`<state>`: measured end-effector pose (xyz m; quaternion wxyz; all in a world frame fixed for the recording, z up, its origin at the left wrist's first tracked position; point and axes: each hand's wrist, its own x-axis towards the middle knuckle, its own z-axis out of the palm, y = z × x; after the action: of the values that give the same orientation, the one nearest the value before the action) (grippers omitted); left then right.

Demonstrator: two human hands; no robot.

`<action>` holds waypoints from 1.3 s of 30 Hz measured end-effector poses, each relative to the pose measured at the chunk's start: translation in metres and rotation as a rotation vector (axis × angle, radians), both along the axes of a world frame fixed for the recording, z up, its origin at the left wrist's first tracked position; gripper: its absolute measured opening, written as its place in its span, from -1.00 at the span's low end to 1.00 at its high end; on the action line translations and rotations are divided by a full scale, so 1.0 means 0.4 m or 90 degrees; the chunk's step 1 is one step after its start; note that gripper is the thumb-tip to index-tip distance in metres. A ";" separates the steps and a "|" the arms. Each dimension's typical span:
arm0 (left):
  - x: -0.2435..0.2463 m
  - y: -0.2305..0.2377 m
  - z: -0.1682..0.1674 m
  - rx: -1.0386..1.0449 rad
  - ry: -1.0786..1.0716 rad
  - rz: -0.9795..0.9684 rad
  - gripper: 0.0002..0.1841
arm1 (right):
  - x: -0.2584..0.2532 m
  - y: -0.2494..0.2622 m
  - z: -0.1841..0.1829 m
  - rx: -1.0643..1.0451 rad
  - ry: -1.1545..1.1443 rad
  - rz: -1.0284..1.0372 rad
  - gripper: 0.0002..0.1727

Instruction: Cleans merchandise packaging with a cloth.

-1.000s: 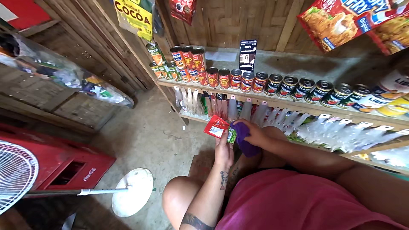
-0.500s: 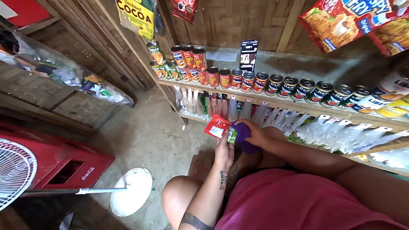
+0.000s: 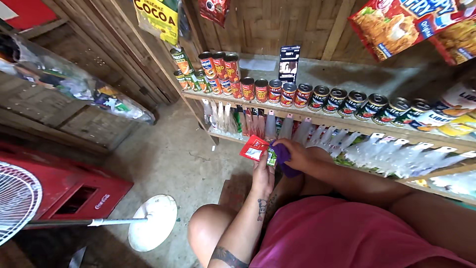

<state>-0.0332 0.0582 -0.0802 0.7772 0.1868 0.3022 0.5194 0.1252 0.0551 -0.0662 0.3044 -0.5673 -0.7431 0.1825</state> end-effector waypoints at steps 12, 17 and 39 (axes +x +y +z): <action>-0.013 0.007 0.008 -0.009 0.015 0.008 -0.71 | 0.008 0.005 -0.024 -0.007 0.062 -0.007 -0.41; -0.014 0.012 0.007 -0.014 0.009 0.021 -0.71 | 0.010 0.000 -0.019 -0.018 0.063 0.016 -0.29; -0.003 0.006 -0.002 -0.028 0.003 -0.014 -0.70 | 0.003 0.010 -0.002 -0.061 -0.014 -0.002 -0.44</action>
<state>-0.0344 0.0607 -0.0811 0.7863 0.1742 0.3129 0.5034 0.1265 0.0591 -0.0671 0.2691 -0.5842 -0.7359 0.2114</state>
